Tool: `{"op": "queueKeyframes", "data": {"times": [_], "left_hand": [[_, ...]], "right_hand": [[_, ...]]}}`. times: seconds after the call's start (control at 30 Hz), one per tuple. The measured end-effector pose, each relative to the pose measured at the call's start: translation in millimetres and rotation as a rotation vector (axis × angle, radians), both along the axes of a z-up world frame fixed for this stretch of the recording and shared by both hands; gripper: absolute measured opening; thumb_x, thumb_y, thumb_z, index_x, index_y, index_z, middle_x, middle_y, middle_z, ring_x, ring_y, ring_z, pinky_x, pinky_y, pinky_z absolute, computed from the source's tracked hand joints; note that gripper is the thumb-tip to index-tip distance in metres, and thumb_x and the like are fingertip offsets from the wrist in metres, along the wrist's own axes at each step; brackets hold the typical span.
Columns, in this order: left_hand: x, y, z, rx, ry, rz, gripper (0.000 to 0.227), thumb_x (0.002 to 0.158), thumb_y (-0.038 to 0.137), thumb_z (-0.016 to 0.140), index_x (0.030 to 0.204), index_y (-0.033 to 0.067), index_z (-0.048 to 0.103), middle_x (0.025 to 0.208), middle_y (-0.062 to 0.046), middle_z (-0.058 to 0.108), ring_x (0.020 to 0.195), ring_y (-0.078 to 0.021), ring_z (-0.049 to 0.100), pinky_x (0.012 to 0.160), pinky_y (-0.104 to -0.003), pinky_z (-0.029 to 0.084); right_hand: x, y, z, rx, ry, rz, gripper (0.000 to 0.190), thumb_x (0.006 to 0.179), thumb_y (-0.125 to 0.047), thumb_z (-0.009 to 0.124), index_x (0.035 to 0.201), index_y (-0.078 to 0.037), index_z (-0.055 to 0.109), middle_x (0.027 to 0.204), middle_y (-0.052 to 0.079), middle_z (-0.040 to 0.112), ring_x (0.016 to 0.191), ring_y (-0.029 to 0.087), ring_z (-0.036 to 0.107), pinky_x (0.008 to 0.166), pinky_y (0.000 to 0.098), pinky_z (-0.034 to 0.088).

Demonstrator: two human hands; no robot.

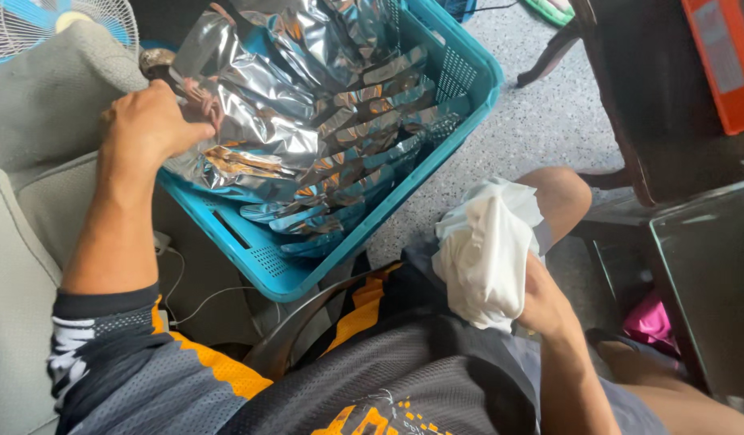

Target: The person sits on the floor and repeatedly picks foil snack packets from a blue crate, wipes each packet with a white cloth, and places the packets onto a nearby table. The process is repeated for multiple packets throughout the clip.

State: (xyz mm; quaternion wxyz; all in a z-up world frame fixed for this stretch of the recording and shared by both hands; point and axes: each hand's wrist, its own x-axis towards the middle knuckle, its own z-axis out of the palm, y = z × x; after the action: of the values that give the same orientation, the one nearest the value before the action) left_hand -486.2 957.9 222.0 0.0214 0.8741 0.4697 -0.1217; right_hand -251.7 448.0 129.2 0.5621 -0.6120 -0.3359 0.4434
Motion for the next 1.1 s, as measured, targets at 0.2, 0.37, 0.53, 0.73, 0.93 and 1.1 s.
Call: {"op": "queueKeyframes", "data": {"times": [0.2,0.37,0.53,0.73,0.93,1.1], "left_hand": [[10,-18,5,-0.220,-0.051,-0.086,0.041,0.081,0.043,0.082,0.099,0.0067,0.079,0.095,-0.020,0.075,0.093,-0.0379,0.073,0.083,-0.047,0.054],[40,-78,62,-0.335,-0.214,-0.084,0.040,0.089,0.041,0.079,0.103,0.0038,0.076,0.075,-0.018,0.072,0.074,-0.0313,0.071,0.069,-0.045,0.054],[73,-160,117,-0.384,-0.504,-0.365,0.029,0.094,0.033,0.069,0.102,0.0053,0.070,0.078,-0.011,0.074,0.070,-0.0195,0.072,0.062,-0.040,0.055],[143,-285,81,-0.474,-0.834,-0.921,0.016,0.100,0.020,0.070,0.099,0.0033,0.068,0.137,-0.022,0.064,0.105,-0.0304,0.071,0.087,-0.035,0.058],[162,-314,36,-1.396,-0.685,-0.562,0.023,0.101,0.008,0.062,0.117,-0.0049,0.071,0.134,-0.011,0.059,0.113,-0.0155,0.065,0.093,-0.030,0.053],[169,-312,12,-1.531,-0.684,-0.565,0.039,0.095,-0.002,0.053,0.134,-0.0007,0.056,0.128,-0.004,0.060,0.116,-0.0097,0.059,0.099,-0.026,0.048]], "right_hand": [[-2,6,7,-0.093,-0.087,-0.030,0.063,0.079,-0.020,0.079,0.135,-0.001,0.059,0.127,0.012,0.069,0.118,0.019,0.063,0.102,0.0357,0.051],[-5,5,8,-0.061,-0.392,-0.049,0.064,0.074,-0.023,0.083,0.130,-0.001,0.060,0.124,0.015,0.068,0.116,0.028,0.066,0.099,0.0399,0.051],[-7,14,40,-0.123,-0.568,-0.141,0.062,0.069,-0.023,0.086,0.124,-0.004,0.066,0.120,0.017,0.069,0.110,0.035,0.067,0.094,0.0429,0.053],[-19,35,69,-0.052,-1.010,-0.350,0.053,0.063,-0.019,0.089,0.107,0.000,0.066,0.100,0.020,0.066,0.101,0.044,0.062,0.090,0.0509,0.049],[8,9,37,0.186,-0.968,-0.665,0.045,0.077,-0.019,0.087,0.114,-0.003,0.068,0.114,0.016,0.067,0.114,0.036,0.063,0.103,0.0489,0.049],[-9,17,32,0.189,-1.132,-0.640,0.054,0.071,-0.022,0.084,0.117,-0.002,0.066,0.117,0.019,0.065,0.116,0.040,0.060,0.103,0.0521,0.045]]}}
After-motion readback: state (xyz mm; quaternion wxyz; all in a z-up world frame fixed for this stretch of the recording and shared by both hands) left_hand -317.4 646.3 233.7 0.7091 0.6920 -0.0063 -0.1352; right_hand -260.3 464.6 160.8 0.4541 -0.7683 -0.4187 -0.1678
